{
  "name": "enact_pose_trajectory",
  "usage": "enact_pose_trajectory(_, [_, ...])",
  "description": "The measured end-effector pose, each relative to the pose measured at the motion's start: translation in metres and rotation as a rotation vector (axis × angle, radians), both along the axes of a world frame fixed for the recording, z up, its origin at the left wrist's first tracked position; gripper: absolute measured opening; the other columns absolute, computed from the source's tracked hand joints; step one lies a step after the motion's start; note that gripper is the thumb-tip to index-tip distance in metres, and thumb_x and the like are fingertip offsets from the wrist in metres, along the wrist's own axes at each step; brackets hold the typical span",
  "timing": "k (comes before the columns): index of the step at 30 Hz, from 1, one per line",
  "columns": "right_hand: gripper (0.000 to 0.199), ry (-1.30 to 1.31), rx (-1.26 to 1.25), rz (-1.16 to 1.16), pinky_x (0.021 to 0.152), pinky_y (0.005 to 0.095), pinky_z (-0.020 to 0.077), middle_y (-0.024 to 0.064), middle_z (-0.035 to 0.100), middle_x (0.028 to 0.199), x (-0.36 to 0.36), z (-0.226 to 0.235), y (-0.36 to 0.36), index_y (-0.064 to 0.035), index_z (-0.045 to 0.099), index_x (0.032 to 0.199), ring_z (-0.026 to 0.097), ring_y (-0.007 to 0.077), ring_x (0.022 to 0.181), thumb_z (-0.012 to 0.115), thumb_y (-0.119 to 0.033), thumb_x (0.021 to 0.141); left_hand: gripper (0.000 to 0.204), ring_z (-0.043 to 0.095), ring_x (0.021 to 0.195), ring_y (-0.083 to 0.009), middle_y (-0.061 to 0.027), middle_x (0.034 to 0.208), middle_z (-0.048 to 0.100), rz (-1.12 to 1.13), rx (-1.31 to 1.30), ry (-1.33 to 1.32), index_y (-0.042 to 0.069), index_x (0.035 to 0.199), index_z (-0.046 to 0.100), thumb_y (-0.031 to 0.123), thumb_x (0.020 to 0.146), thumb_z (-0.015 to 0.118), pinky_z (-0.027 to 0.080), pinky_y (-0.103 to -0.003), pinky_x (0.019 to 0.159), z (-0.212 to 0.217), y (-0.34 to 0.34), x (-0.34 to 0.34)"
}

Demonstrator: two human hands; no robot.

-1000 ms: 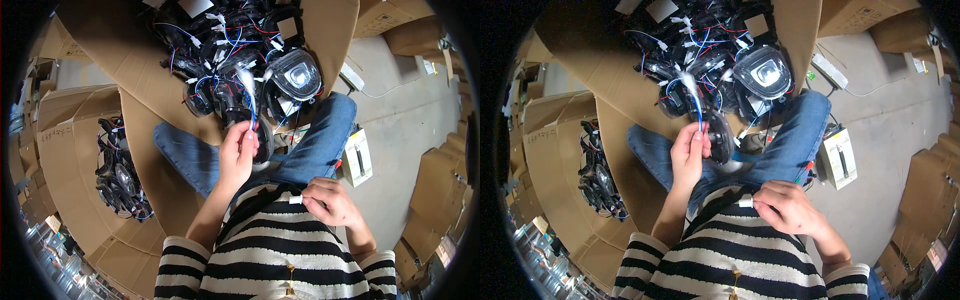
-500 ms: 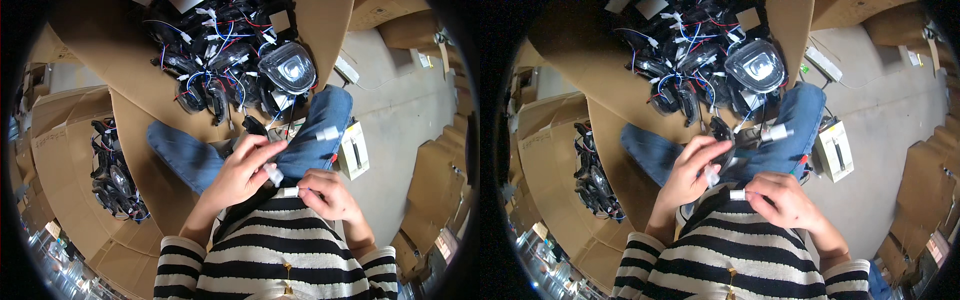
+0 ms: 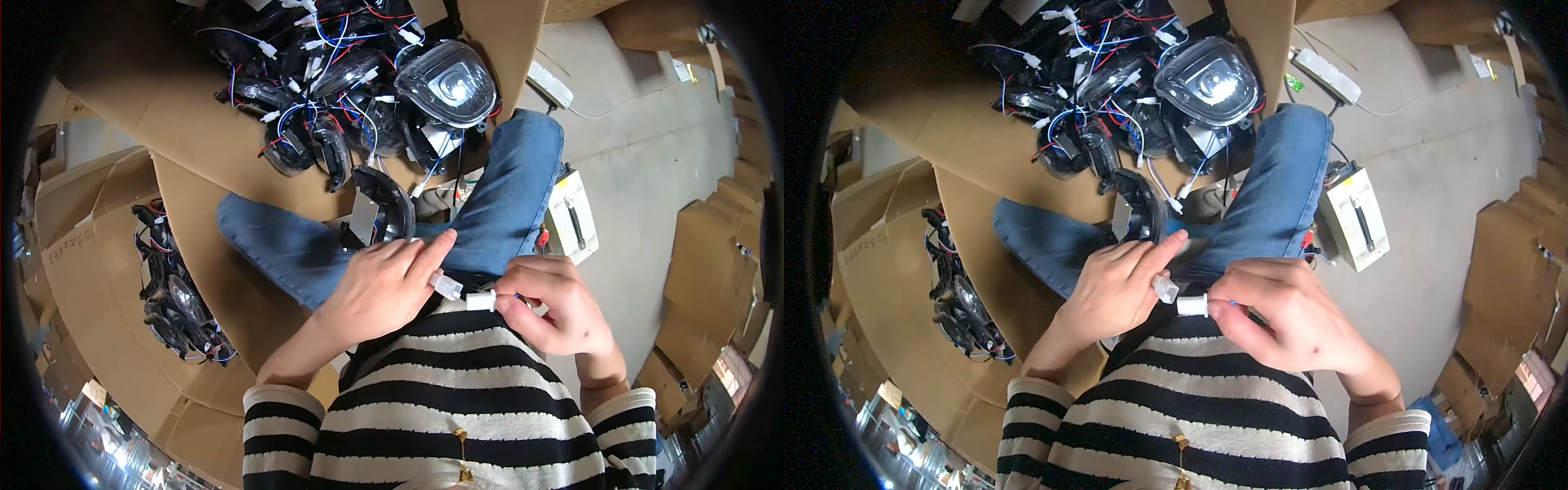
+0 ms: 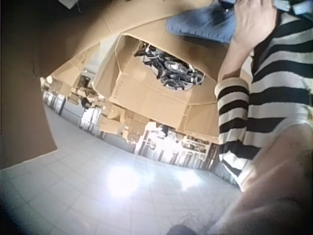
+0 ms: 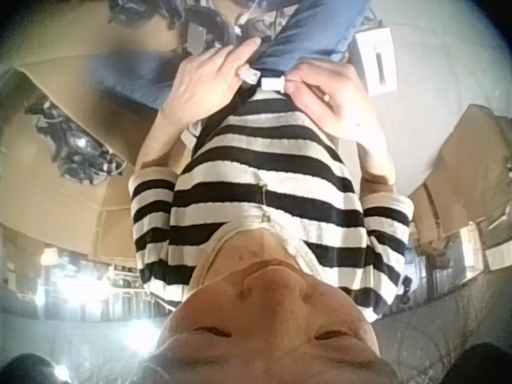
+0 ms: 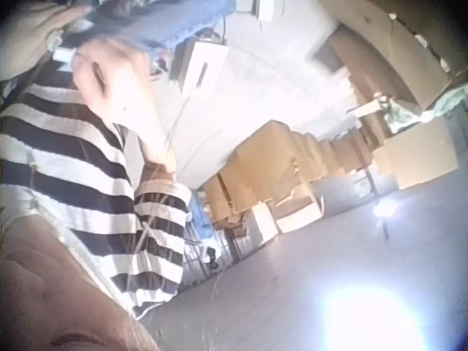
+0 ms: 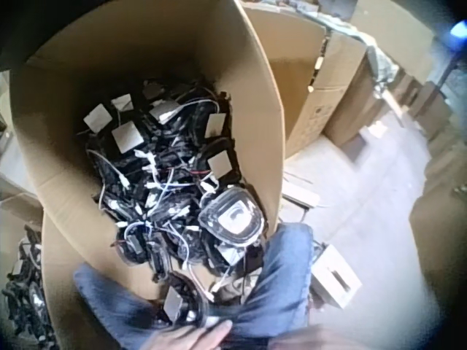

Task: The person sits on the floor and repeatedly picks up small white plastic connectors from a pile of black electronic components. They align the connectors and press them together to join the wire harnesses, then place the connected units back into the pile.

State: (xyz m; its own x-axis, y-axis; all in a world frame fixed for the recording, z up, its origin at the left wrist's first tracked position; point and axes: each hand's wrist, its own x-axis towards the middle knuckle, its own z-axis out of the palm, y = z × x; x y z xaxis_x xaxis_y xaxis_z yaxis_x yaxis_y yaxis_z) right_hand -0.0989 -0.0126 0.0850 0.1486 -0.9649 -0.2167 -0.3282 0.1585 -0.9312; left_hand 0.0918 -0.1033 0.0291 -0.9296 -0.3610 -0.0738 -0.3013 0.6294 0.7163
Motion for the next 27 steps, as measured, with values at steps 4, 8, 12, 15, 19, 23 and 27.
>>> enact_pose_trajectory(4, [0.003, 0.005, 0.063, -0.037, 0.05, 0.0336, 0.0398, 0.0109, 0.052, 0.062, 0.004, -0.005, 0.001, -0.0005, 0.055, 0.072, 0.052, 0.0269, 0.055, 0.054, -0.003, 0.072, 0.058, 0.053, 0.067, -0.025, -0.0098, 0.076, 0.053, 0.023, -0.038, -0.011, 0.001, 0.12, 0.041, 0.003, 0.063, 0.056, 0.044, -0.034, 0.06, 0.001, 0.003, -0.004])
enact_pose_trajectory(8, [0.003, 0.176, 0.013, -0.103, 0.049, 0.0338, 0.0396, 0.0113, 0.052, 0.06, 0.008, -0.012, 0.003, 0.0001, 0.054, 0.071, 0.052, 0.0269, 0.054, 0.054, -0.002, 0.072, 0.059, 0.052, 0.065, -0.0205, -0.0051, 0.074, 0.051, 0.075, -0.138, -0.003, 0.003, 0.119, 0.042, 0.011, 0.064, 0.063, 0.045, -0.031, 0.059, -0.004, 0.002, -0.002])
enact_pose_trajectory(12, [0.003, 0.241, -0.01, -0.175, 0.049, 0.0329, 0.0396, 0.0122, 0.052, 0.06, 0.013, -0.02, -0.002, 0.0019, 0.054, 0.07, 0.051, 0.0272, 0.052, 0.054, 0.0, 0.071, 0.061, 0.054, 0.067, -0.0199, -0.0056, 0.075, 0.053, 0.086, -0.122, -0.007, 0.003, 0.12, 0.041, 0.008, 0.063, 0.064, 0.045, -0.031, 0.06, -0.01, 0.003, -0.006])
enact_pose_trajectory(15, [0.004, 0.241, -0.104, -0.189, 0.05, 0.0321, 0.039, 0.0122, 0.052, 0.062, 0.016, -0.031, -0.008, 0.0021, 0.054, 0.07, 0.051, 0.026, 0.053, 0.053, -0.001, 0.072, 0.057, 0.055, 0.069, -0.0214, -0.0075, 0.077, 0.054, 0.116, -0.078, -0.005, 0.002, 0.119, 0.041, 0.007, 0.065, 0.062, 0.045, -0.032, 0.061, -0.017, 0.0, -0.007])
enact_pose_trajectory(19, [0.004, 0.141, -0.049, -0.18, 0.052, 0.0356, 0.0397, 0.0126, 0.052, 0.063, 0.003, -0.024, -0.009, 0.0009, 0.054, 0.072, 0.052, 0.0291, 0.057, 0.053, -0.003, 0.073, 0.044, 0.054, 0.065, -0.0234, -0.009, 0.076, 0.054, 0.226, 0.18, 0.051, 0.007, 0.111, 0.05, 0.003, 0.068, 0.057, 0.044, -0.032, 0.058, -0.021, -0.01, 0.002])
enact_pose_trajectory(23, [0.003, 0.069, 0.015, -0.134, 0.048, 0.0323, 0.0373, 0.0107, 0.051, 0.061, -0.015, 0.0, 0.007, 0.0015, 0.054, 0.072, 0.049, 0.0252, 0.053, 0.053, -0.001, 0.073, 0.023, 0.051, 0.059, -0.015, -0.0081, 0.073, 0.054, 0.325, 0.584, 0.124, 0.001, 0.099, 0.056, 0.001, 0.076, 0.054, 0.041, -0.026, 0.056, -0.017, -0.025, 0.019])
enact_pose_trajectory(27, [0.002, -0.03, 0.009, -0.123, 0.047, 0.0308, 0.0363, 0.0099, 0.051, 0.062, -0.014, 0.004, 0.011, 0.0018, 0.055, 0.072, 0.049, 0.0232, 0.052, 0.054, 0.0, 0.073, 0.015, 0.054, 0.065, -0.0091, -0.0059, 0.075, 0.058, 0.397, 0.841, 0.156, -0.003, 0.093, 0.057, 0.007, 0.082, 0.052, 0.042, -0.022, 0.06, -0.008, -0.02, 0.024])
